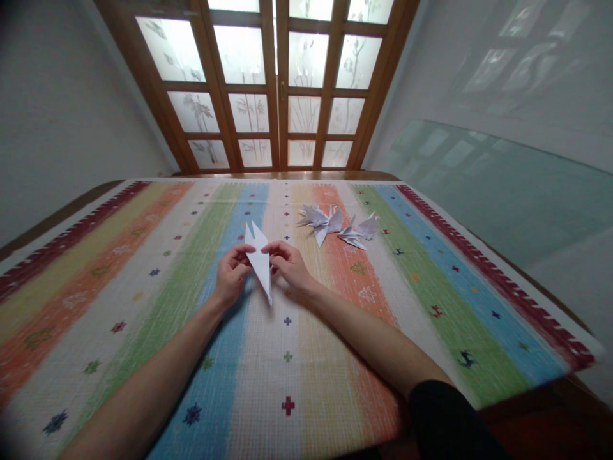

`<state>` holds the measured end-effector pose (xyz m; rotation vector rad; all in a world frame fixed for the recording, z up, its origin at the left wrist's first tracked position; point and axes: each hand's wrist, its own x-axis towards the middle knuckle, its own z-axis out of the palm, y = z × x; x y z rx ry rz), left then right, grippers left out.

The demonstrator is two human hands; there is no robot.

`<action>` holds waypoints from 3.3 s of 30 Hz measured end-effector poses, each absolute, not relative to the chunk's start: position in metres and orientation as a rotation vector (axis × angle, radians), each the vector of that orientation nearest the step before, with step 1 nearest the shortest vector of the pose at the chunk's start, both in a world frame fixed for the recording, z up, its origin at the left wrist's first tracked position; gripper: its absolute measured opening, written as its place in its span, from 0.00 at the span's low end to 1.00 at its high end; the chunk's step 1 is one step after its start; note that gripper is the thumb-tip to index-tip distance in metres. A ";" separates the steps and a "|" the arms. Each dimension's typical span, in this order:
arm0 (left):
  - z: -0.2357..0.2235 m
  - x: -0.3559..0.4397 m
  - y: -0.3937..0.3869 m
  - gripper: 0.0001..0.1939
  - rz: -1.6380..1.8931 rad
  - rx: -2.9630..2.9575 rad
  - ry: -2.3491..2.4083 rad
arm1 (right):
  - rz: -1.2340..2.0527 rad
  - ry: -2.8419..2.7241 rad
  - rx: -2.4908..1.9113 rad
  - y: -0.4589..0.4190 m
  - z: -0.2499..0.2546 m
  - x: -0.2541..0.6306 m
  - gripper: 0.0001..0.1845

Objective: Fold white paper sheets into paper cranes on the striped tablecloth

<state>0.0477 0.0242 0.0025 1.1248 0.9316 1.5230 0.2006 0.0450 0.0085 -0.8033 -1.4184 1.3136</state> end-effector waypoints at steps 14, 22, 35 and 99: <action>0.006 0.047 0.021 0.15 1.494 1.165 0.937 | 1.279 -1.393 -0.770 0.044 0.005 0.200 0.07; 0.007 0.052 0.022 0.15 1.500 1.182 1.005 | 1.219 -1.348 -0.800 0.042 0.003 0.197 0.18; 0.003 0.057 0.019 0.10 1.665 1.352 1.396 | 1.173 -1.218 -0.903 0.034 -0.004 0.187 0.24; 0.000 0.059 0.015 0.17 1.456 1.352 1.159 | 1.039 -1.396 -0.845 0.034 -0.007 0.194 0.17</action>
